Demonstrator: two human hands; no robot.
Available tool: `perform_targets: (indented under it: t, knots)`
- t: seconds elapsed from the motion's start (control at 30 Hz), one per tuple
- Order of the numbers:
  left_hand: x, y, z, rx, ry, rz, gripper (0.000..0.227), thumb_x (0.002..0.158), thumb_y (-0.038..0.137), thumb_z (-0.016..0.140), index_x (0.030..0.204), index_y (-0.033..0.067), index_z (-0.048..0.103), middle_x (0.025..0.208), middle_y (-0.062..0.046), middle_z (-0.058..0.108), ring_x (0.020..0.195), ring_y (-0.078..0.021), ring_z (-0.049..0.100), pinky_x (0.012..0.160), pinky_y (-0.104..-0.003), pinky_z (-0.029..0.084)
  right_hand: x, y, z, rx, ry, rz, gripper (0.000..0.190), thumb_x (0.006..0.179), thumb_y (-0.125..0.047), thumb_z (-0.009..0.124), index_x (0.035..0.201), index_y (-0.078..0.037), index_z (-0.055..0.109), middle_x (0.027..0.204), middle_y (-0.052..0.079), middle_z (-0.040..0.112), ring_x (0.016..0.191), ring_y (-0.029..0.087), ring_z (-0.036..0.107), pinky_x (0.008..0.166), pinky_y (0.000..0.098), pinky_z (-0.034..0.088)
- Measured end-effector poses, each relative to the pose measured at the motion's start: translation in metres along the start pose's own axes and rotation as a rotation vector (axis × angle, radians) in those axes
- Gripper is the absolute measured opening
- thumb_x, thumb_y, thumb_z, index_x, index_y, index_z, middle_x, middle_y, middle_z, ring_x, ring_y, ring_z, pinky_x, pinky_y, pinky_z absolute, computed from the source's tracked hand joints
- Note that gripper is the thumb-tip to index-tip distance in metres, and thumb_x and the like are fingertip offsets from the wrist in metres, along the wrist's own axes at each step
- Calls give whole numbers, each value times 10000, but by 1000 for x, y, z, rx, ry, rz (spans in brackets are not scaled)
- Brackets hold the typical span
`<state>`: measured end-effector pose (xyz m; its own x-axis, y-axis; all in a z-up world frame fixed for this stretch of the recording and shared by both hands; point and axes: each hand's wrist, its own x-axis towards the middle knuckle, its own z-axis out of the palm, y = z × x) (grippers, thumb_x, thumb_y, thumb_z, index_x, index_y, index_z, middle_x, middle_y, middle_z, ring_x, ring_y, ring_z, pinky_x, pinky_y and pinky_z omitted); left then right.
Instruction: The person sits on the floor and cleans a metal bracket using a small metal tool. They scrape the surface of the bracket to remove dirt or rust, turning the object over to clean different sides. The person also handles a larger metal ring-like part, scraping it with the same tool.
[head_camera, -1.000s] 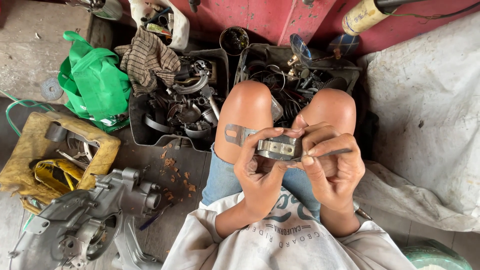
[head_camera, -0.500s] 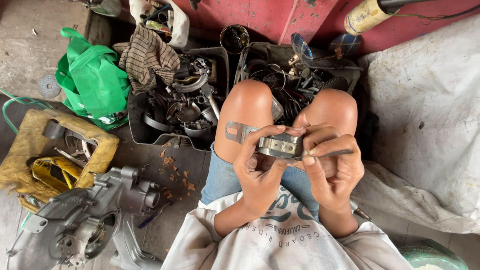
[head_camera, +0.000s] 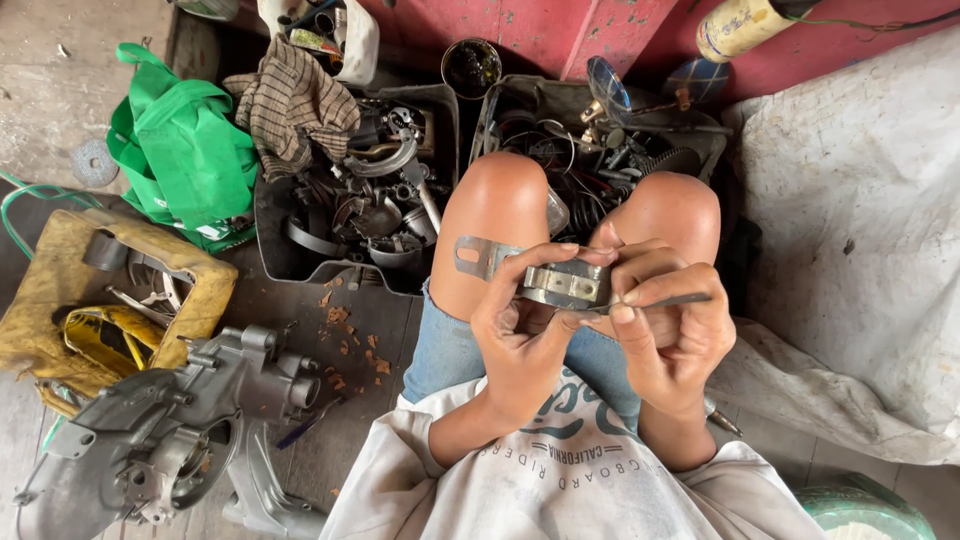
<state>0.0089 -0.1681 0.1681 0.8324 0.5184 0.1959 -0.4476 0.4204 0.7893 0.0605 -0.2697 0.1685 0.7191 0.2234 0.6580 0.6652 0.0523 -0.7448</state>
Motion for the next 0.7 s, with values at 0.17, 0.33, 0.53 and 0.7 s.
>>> perform_targets:
  t: [0.17, 0.33, 0.53, 0.7]
  knots:
    - [-3, -3, 0, 19, 3, -25, 388, 892, -21, 775, 1252, -44, 633, 1115, -202, 737, 730, 2, 547, 549, -188, 526, -2, 2, -3, 3, -3, 15, 116, 971, -34, 645, 910, 6, 555, 737, 129, 576, 663, 205, 569, 785, 421, 570]
    - [-5, -10, -4, 21, -20, -8, 419, 871, 12, 798, 1250, -64, 638, 1110, -212, 733, 980, -177, 718, 770, -289, 625, -2, 3, -2, -18, 46, 63, 119, 1007, -48, 625, 963, 25, 542, 806, 153, 591, 723, 193, 569, 804, 397, 554]
    - [3, -9, -1, -31, -71, -22, 459, 858, -15, 797, 1275, -91, 621, 1133, -237, 723, 1069, -243, 709, 860, -338, 626, 1, -4, -4, -35, 64, 87, 139, 1000, -51, 636, 935, 22, 536, 784, 145, 571, 700, 179, 528, 772, 377, 534]
    - [7, 3, -6, -67, -240, -165, 433, 966, -26, 682, 1365, 37, 526, 1358, -183, 656, 1285, -257, 666, 1131, -332, 591, -5, -16, -11, -5, 38, 232, 214, 926, 36, 581, 1060, -82, 463, 936, 104, 573, 877, 184, 547, 955, 351, 512]
